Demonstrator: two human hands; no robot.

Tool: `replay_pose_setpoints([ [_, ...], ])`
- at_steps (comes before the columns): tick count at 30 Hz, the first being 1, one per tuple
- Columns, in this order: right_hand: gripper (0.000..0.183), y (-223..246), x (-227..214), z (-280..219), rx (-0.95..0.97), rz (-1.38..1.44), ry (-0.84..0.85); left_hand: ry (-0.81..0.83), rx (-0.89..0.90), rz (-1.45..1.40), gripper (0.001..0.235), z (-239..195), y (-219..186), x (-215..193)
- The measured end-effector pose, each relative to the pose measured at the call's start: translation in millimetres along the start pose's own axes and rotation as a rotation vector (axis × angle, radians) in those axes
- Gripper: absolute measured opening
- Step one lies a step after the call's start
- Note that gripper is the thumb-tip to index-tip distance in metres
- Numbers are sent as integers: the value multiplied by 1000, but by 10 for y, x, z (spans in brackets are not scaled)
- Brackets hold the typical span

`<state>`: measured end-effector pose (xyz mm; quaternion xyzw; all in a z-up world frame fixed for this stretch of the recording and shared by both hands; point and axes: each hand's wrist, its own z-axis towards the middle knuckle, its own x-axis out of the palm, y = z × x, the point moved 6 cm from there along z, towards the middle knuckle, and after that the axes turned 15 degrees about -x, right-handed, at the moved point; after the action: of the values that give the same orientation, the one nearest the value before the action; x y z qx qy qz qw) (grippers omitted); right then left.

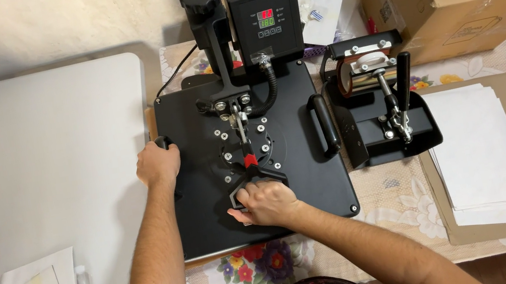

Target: Adjusting and operating a heat press machine to transfer a design onto a piece of clothing

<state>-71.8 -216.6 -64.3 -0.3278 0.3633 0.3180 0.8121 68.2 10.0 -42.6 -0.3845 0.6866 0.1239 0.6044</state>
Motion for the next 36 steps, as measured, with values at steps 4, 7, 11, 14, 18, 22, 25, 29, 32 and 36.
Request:
replay_pose_setpoints([
  [4, 48, -29, -47, 9, 11, -1, 8, 3, 5, -3, 40, 7, -26, -2],
  [7, 47, -15, -44, 26, 6, 3, 8, 3, -5, -17, 39, -12, 6, -39],
  [11, 47, -17, -37, 14, 9, -12, 3, 14, -11, -36, 39, -19, 4, -13],
  [14, 48, -15, -54, 23, 11, -21, -2, 6, -14, -45, 38, 14, 15, 4],
  [18, 47, -11, -51, 31, 9, -29, -9, 20, -10, -48, 37, 26, 4, -12],
  [22, 47, -12, -50, 28, 5, -27, -13, 19, -3, -66, 37, 80, 20, 13],
  [25, 47, -7, -39, 18, 6, -22, -13, 17, -2, -64, 36, 75, 22, 16],
  [29, 47, -12, -56, 25, 10, -18, -10, 29, -6, -58, 40, 64, 16, 7],
  [32, 48, -4, -30, 12, 15, -14, -6, 27, -4, -60, 40, 40, 11, -17],
  [36, 47, -14, -61, 24, 14, -20, -10, 21, -6, -51, 40, 57, 7, -7],
])
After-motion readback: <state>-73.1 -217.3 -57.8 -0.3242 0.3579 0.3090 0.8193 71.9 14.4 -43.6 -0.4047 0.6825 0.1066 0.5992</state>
